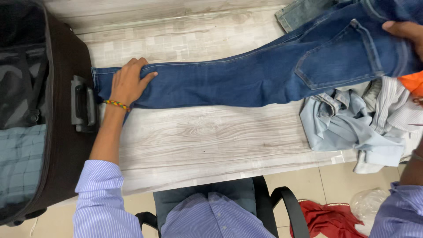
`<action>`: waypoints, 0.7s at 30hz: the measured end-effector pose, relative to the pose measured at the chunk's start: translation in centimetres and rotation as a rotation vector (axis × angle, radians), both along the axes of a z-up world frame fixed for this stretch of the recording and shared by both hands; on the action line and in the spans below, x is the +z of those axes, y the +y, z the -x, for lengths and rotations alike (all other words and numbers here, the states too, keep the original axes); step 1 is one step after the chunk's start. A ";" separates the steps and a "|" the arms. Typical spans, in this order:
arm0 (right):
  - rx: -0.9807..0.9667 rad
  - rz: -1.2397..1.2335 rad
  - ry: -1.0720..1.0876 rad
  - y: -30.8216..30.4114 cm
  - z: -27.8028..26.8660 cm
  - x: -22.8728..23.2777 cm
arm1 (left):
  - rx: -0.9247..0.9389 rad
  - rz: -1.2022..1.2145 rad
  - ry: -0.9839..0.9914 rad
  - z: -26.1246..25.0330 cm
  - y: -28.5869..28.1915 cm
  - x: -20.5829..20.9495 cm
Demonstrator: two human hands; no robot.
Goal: The person folds a pair of blue jeans and places them inside a suitcase, then spreads an orange long-sleeved shirt on a table and fastens the buttons one by one.
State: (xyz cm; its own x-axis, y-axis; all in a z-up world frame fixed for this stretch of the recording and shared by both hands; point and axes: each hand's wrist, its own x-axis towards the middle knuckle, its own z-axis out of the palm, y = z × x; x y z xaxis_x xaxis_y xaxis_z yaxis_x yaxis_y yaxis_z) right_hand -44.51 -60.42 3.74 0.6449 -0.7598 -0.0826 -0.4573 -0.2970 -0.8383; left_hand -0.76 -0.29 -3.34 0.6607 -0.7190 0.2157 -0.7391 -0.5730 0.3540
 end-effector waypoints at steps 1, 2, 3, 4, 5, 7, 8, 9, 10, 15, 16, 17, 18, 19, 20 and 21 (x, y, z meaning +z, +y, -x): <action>0.007 0.017 0.011 0.7 0.4 0.4 | 0.005 0.002 0.000 0.3 0.6 0.5; 0.017 0.027 0.022 1.3 0.6 0.9 | 0.014 -0.033 0.018 0.3 1.4 1.0; 0.024 0.061 0.029 1.9 0.5 1.1 | 0.023 -0.068 0.037 0.3 2.2 1.3; 0.033 0.103 0.037 2.4 0.6 1.2 | 0.029 -0.067 0.038 0.7 2.7 1.1; 0.041 0.147 0.047 2.8 0.4 1.1 | -0.004 -0.022 -0.026 1.2 3.0 0.6; 0.048 0.244 0.074 3.6 0.2 0.7 | -0.037 0.029 -0.092 1.7 3.4 -0.2; 0.046 0.299 0.095 3.9 0.1 0.7 | -0.005 -0.047 -0.114 2.0 3.0 -0.7; 0.042 0.354 0.124 4.4 0.0 0.7 | 0.027 -0.122 -0.136 2.2 2.7 -1.0; 0.044 0.417 0.149 4.9 -0.4 0.9 | 0.032 -0.120 -0.136 2.2 2.6 -1.3; -0.023 0.941 0.439 12.0 -3.5 3.6 | -0.019 -0.060 -0.043 1.8 2.8 -1.2; -0.042 1.099 0.470 13.9 -4.3 4.3 | -0.018 -0.056 -0.049 1.7 2.7 -0.8; 0.026 1.180 0.401 15.7 -5.0 4.9 | -0.055 0.016 -0.067 1.8 2.7 -0.4; 0.114 1.240 0.346 17.3 -5.6 4.7 | -0.092 0.080 -0.074 2.6 2.9 -0.2; 0.267 1.198 0.251 18.5 -6.8 3.9 | -0.091 0.076 -0.069 3.1 3.0 0.2; 0.445 1.111 0.171 19.2 -8.3 2.9 | -0.098 0.079 -0.030 3.6 3.1 0.8; 0.618 1.017 0.088 19.7 -10.4 1.3 | -0.106 0.081 0.009 4.1 3.1 1.5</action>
